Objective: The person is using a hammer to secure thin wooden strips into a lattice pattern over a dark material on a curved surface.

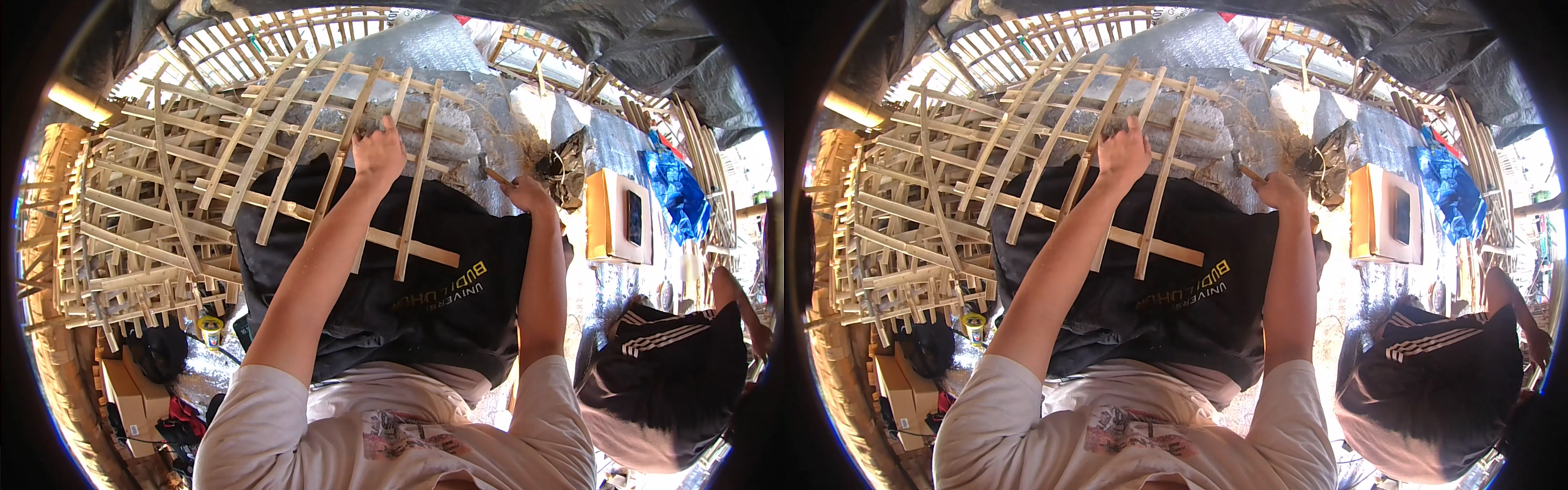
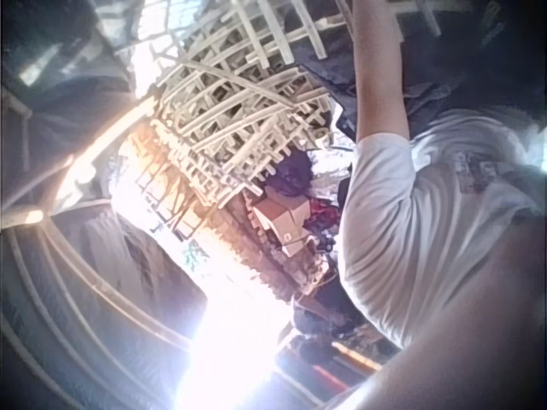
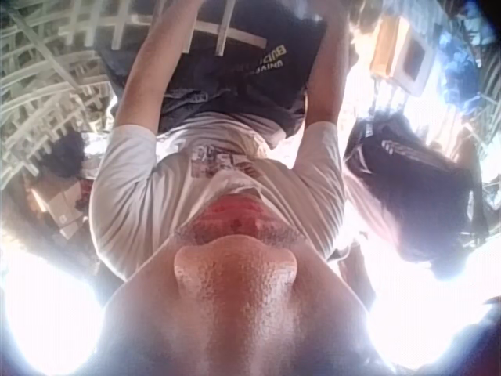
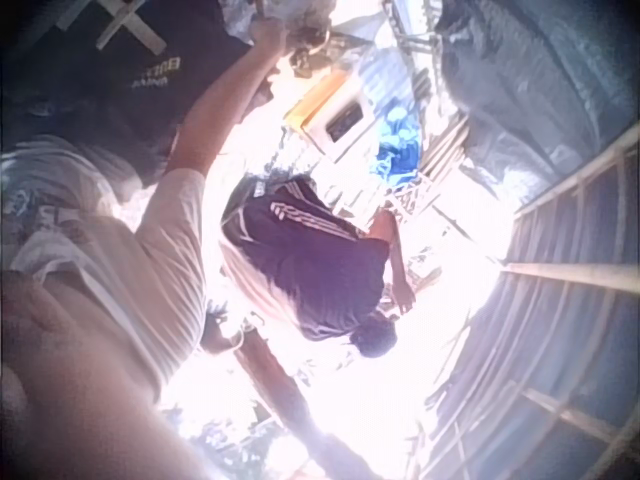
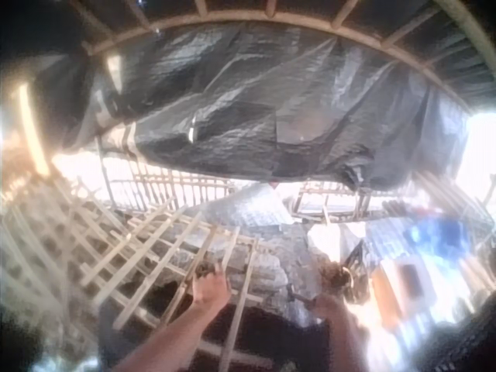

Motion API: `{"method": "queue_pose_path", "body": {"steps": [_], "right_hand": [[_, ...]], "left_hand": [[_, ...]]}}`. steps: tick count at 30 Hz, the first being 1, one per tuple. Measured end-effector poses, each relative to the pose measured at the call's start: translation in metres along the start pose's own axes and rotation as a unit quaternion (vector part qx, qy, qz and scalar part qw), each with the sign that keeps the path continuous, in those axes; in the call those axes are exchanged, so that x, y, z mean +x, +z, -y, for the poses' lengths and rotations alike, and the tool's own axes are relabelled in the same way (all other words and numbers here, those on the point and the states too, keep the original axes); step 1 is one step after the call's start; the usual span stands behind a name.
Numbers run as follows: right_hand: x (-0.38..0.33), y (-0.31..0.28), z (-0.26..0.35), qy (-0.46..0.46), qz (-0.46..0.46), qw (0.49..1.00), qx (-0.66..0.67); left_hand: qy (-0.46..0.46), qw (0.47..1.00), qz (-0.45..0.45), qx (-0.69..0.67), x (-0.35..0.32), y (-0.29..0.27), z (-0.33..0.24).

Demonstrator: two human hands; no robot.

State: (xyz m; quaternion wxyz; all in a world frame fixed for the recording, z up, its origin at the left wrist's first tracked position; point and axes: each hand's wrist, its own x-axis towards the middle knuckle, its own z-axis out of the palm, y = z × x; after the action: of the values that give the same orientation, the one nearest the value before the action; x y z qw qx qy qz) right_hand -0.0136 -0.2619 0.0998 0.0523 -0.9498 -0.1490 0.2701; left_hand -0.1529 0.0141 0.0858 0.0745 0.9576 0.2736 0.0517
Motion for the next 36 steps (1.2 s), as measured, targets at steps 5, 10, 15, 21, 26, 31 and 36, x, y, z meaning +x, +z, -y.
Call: {"method": "queue_pose_path", "body": {"steps": [5,10,15,21,26,31,36], "right_hand": [[0.006,0.005,-0.013,-0.016,-0.016,1.000,0.000],[0.015,0.010,-0.009,-0.024,-0.006,0.999,-0.027],[0.016,0.010,-0.017,-0.021,-0.006,1.000,-0.021],[0.014,0.009,-0.013,-0.022,-0.007,1.000,-0.013],[0.024,0.017,-0.013,-0.034,-0.023,0.999,-0.014],[0.027,0.016,-0.017,-0.035,-0.002,0.999,-0.001],[0.027,0.025,-0.024,-0.030,-0.033,0.999,0.004]], "left_hand": [[0.009,1.000,0.014,0.012,0.001,-0.002,-0.007],[0.000,1.000,-0.006,-0.008,0.003,0.004,0.004],[-0.015,0.999,0.025,-0.021,0.010,-0.003,-0.006],[-0.030,0.997,0.068,-0.031,0.015,-0.015,-0.008],[0.014,0.997,0.072,0.026,0.018,-0.039,-0.005],[0.143,0.985,0.080,-0.047,-0.023,-0.126,-0.019],[0.160,0.981,0.113,-0.002,-0.104,-0.152,0.011]]}}
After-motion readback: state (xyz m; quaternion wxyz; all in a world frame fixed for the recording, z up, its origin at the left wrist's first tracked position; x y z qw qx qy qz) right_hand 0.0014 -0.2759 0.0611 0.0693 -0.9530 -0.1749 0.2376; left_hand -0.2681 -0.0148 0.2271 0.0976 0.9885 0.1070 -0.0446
